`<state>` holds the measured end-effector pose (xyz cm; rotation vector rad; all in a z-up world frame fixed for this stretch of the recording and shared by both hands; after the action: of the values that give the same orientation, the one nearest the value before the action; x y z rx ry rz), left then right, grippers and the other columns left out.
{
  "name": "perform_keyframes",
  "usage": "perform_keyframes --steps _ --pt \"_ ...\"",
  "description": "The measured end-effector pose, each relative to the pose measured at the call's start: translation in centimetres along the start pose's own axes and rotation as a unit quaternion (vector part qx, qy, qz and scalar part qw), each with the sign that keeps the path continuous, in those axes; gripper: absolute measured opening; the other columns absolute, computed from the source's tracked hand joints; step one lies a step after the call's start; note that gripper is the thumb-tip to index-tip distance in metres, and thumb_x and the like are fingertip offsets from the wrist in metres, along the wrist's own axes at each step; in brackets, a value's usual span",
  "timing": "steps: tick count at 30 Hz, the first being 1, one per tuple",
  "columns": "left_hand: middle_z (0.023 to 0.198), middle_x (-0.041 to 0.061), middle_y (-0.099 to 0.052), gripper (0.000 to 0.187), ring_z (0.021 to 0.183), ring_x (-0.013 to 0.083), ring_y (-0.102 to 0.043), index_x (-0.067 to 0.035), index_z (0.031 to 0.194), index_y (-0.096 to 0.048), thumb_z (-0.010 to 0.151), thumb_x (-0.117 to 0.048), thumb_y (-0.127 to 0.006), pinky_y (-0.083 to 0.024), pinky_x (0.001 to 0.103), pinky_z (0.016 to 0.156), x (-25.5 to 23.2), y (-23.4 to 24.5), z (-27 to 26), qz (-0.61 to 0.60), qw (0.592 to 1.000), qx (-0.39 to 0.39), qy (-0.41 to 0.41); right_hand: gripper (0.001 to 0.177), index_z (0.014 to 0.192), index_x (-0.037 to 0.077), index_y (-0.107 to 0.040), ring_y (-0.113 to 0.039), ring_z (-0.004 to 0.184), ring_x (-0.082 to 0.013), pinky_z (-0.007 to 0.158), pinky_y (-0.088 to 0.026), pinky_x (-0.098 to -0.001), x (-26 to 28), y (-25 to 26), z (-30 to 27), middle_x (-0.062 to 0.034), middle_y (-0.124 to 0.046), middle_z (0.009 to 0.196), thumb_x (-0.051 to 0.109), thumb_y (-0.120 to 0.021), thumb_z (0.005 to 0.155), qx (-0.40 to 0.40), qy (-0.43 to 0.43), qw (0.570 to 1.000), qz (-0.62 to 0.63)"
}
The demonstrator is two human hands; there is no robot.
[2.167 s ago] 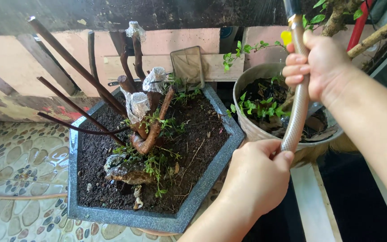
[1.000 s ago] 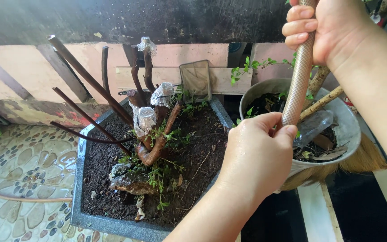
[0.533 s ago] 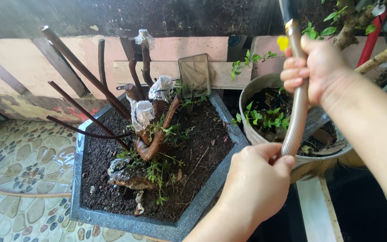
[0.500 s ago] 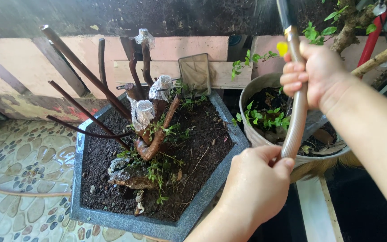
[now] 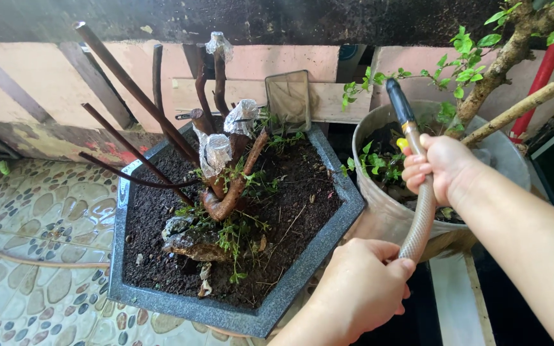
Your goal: Watering potted plants and bonsai with a hose on a balcony.
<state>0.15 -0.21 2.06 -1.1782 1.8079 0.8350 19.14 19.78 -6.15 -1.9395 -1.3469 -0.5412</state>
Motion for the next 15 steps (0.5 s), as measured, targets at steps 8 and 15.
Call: perform_keyframes --steps 8,15 --pt "0.072 0.003 -0.069 0.028 0.056 0.0105 -0.063 -0.004 0.107 -0.075 0.097 -0.027 -0.062 -0.054 0.029 0.057 1.9 -0.5 -0.5 0.019 0.997 0.05 0.056 0.041 0.095 0.015 -0.048 -0.028 0.045 -0.0025 0.042 -0.026 -0.0201 -4.2 1.9 0.3 0.0103 -0.034 0.059 0.05 -0.033 0.11 -0.045 -0.05 0.998 0.005" --pt "0.072 0.004 -0.07 0.029 0.057 0.011 -0.065 -0.003 0.104 -0.075 0.098 -0.028 -0.062 -0.054 0.029 0.057 3.3 -1.3 -0.5 0.06 0.993 0.079 0.067 0.042 0.093 0.014 -0.049 -0.027 0.044 -0.003 0.041 -0.025 -0.02 -7.4 4.5 0.5 0.0097 -0.034 0.058 0.051 -0.034 0.109 -0.076 -0.085 0.993 0.025"
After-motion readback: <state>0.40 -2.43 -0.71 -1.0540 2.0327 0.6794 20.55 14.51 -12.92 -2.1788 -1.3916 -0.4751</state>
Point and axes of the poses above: each hand's wrist, its own z-axis towards the middle knuckle, its own y-axis out of the back of the hand, x = y × z, the point moved 7 cm from there along z, towards the middle knuckle
